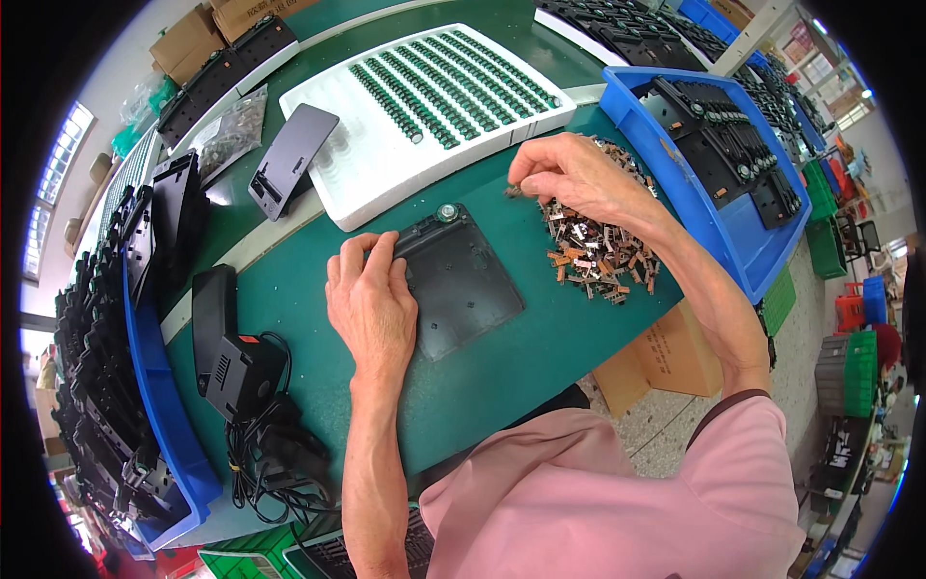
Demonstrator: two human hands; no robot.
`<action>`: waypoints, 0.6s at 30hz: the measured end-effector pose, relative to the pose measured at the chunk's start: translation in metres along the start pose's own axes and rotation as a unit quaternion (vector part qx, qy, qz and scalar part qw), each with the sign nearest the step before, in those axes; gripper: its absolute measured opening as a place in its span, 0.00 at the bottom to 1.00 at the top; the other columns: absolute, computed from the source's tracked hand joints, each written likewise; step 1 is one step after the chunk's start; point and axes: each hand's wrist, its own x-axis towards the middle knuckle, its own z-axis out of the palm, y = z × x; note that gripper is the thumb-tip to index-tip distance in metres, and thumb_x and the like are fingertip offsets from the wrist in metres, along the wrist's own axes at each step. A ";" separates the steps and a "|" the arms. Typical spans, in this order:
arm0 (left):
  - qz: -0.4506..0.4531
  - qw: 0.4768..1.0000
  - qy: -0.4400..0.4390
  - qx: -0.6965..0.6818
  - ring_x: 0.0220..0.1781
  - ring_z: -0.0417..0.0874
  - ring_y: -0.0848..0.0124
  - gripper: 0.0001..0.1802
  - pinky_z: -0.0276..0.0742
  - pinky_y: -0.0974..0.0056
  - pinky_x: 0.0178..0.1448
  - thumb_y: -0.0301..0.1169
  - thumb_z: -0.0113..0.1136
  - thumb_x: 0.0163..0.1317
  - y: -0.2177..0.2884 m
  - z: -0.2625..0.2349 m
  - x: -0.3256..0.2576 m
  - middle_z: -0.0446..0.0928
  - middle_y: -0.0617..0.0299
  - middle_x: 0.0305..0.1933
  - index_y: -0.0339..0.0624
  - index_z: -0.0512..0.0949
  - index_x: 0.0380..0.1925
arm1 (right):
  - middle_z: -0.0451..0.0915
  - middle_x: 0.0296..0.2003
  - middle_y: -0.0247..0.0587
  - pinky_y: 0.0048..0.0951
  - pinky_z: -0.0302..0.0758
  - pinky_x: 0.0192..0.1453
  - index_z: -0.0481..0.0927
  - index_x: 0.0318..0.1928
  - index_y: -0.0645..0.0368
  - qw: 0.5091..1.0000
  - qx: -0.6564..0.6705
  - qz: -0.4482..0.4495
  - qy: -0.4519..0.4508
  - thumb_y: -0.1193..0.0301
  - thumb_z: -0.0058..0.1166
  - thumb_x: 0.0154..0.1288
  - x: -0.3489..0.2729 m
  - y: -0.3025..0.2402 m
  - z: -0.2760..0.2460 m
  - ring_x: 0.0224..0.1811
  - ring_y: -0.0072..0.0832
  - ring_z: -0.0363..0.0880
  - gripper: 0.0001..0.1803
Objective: The person assembles electronic components by attaching small plastic pieces and magnets to a black plastic housing by hand.
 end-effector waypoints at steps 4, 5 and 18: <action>-0.001 1.000 -0.002 -0.004 0.45 0.76 0.62 0.14 0.72 0.59 0.48 0.23 0.63 0.55 0.000 0.000 0.000 0.77 0.63 0.44 0.42 0.83 0.44 | 0.82 0.27 0.34 0.21 0.74 0.34 0.82 0.43 0.65 0.984 0.173 0.019 -0.042 0.71 0.54 0.67 -0.006 -0.006 0.006 0.29 0.18 0.78 0.11; 0.000 1.000 -0.001 -0.003 0.45 0.76 0.62 0.14 0.72 0.58 0.48 0.23 0.63 0.55 0.000 0.000 0.000 0.77 0.63 0.44 0.42 0.84 0.44 | 0.82 0.27 0.34 0.21 0.74 0.34 0.82 0.43 0.65 0.984 0.174 0.018 -0.044 0.71 0.54 0.67 -0.006 -0.005 0.009 0.29 0.18 0.78 0.11; 0.000 1.000 -0.006 0.000 0.46 0.75 0.62 0.15 0.72 0.58 0.48 0.23 0.63 0.56 0.000 0.000 0.000 0.77 0.63 0.45 0.42 0.83 0.45 | 0.85 0.34 0.42 0.23 0.80 0.41 0.80 0.47 0.65 0.957 0.263 0.043 -0.117 0.73 0.57 0.63 -0.017 -0.007 0.023 0.34 0.24 0.84 0.14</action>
